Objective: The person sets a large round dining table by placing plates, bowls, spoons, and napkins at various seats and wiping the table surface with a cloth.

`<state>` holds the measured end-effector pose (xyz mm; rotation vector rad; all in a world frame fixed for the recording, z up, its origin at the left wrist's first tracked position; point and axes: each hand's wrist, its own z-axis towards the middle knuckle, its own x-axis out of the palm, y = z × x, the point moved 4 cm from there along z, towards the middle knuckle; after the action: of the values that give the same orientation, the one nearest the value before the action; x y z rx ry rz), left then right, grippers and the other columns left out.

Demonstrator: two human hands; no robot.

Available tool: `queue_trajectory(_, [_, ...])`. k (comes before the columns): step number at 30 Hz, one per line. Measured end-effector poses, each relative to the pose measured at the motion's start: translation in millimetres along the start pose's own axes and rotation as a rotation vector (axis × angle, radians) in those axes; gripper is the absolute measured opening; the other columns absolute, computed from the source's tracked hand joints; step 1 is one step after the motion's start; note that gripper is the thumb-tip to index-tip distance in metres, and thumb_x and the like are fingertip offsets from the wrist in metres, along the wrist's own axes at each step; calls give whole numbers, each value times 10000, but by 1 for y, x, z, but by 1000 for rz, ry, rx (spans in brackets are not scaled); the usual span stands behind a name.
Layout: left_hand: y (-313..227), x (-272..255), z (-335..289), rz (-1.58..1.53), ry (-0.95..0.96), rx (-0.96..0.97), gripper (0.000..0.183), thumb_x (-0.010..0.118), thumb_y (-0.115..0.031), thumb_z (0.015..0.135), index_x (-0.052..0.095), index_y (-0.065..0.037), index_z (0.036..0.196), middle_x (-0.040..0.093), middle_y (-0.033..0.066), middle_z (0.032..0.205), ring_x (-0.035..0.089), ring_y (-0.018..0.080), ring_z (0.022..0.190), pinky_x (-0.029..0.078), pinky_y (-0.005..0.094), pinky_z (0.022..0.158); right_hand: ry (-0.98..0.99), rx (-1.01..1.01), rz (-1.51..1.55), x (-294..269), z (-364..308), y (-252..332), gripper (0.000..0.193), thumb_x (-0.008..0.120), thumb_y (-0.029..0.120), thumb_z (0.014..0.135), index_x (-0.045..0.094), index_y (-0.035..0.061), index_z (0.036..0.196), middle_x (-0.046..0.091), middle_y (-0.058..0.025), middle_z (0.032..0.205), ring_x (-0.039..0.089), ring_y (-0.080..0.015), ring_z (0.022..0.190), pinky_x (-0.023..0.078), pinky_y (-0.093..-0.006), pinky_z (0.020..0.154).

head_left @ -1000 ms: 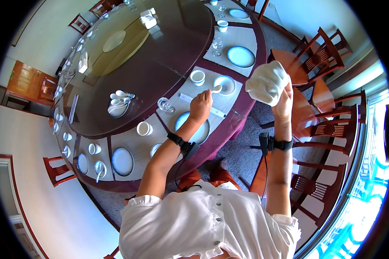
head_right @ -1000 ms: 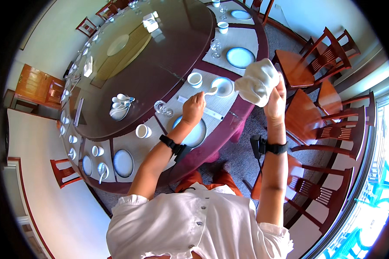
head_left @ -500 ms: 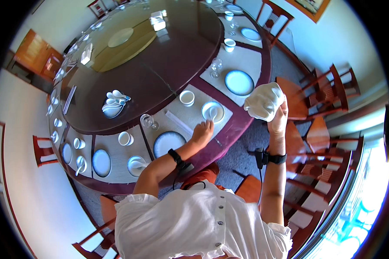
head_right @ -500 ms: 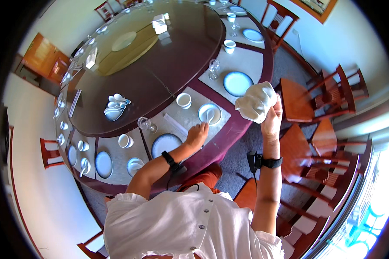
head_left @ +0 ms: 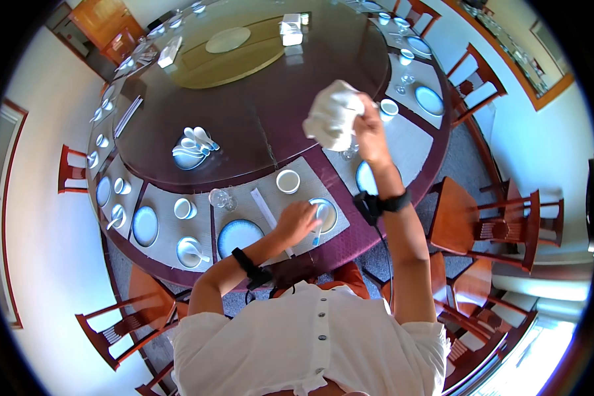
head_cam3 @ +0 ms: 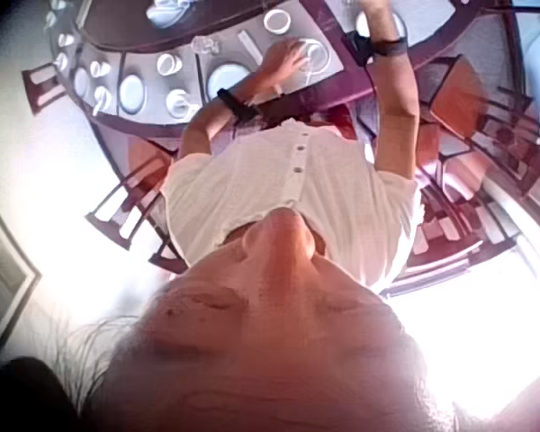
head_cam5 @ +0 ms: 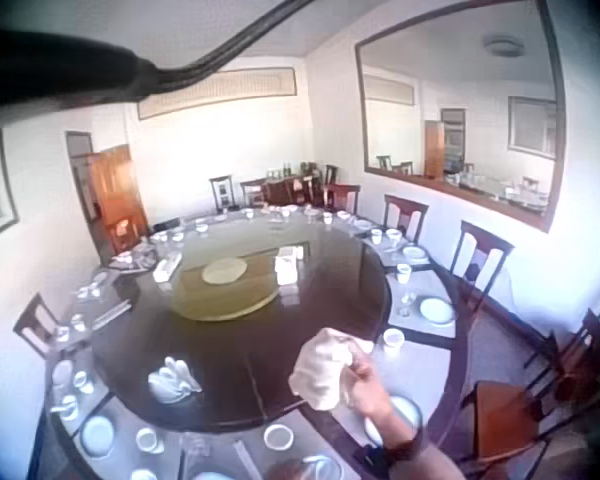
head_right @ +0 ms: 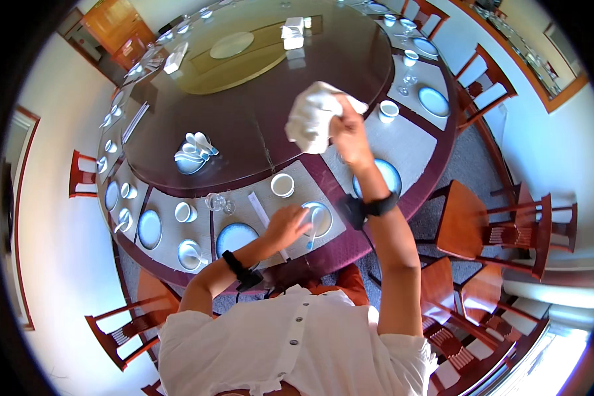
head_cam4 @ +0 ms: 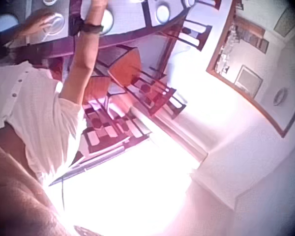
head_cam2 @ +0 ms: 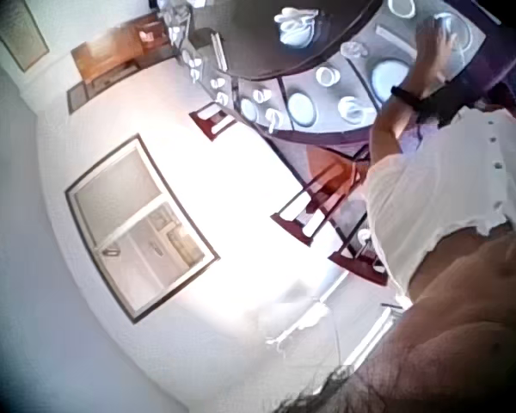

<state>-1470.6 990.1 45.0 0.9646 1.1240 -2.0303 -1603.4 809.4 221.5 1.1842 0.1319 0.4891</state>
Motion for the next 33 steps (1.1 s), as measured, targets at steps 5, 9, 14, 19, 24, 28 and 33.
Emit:
queue_trajectory(5, [46,-31,54,138,-237,-314,262,596,-92,880,573,-11,1128,632,175,984,614,374,900,503,456,783,415,-310,-947,35,69,-142,408,561,88,844,557,99,1252,661,-113,1041,649,-259,940,500,-423,821])
queue_trajectory(9, [79,-28,57,238,-257,-623,324,580,-88,882,554,9,1190,613,206,1107,596,383,1033,487,444,895,868,326,-1287,46,54,-239,665,618,234,827,393,185,1451,407,-184,1430,405,-438,1309,383,-610,1011])
queue_trajectory(14, [74,-6,66,245,-231,-809,386,574,-93,887,526,15,1254,581,221,1203,561,386,1124,459,446,956,1013,230,-1256,55,65,-279,751,642,448,852,305,289,1504,139,-210,1578,232,-574,1357,359,-657,1021])
queue_trajectory(19, [51,8,81,211,-242,-921,397,580,-69,885,523,9,1270,584,208,1218,563,382,1127,459,436,964,1105,25,-1365,39,96,-322,717,637,503,823,369,337,1468,130,-115,1606,112,-546,1407,298,-707,1030])
queue_trajectory(24, [46,8,58,310,-239,-1015,398,597,-78,880,528,-8,1265,594,195,1218,584,369,1106,483,457,929,1095,209,-1414,-9,171,-340,798,641,509,823,270,349,1512,82,-62,1623,115,-463,1449,244,-664,1090])
queue_trajectory(28, [49,21,80,279,-232,-984,429,604,-123,890,507,-5,1290,575,200,1251,545,370,1167,449,455,984,1141,334,-1385,-45,187,-340,764,504,543,890,179,321,1545,8,-77,1632,77,-478,1445,250,-672,1077])
queue_trajectory(33, [33,91,209,39,-103,-577,630,702,-248,829,447,-11,1354,465,202,1385,436,359,1300,362,444,1079,995,83,-1432,-68,169,-361,708,455,566,907,258,284,1525,98,-124,1614,147,-515,1416,265,-701,1036])
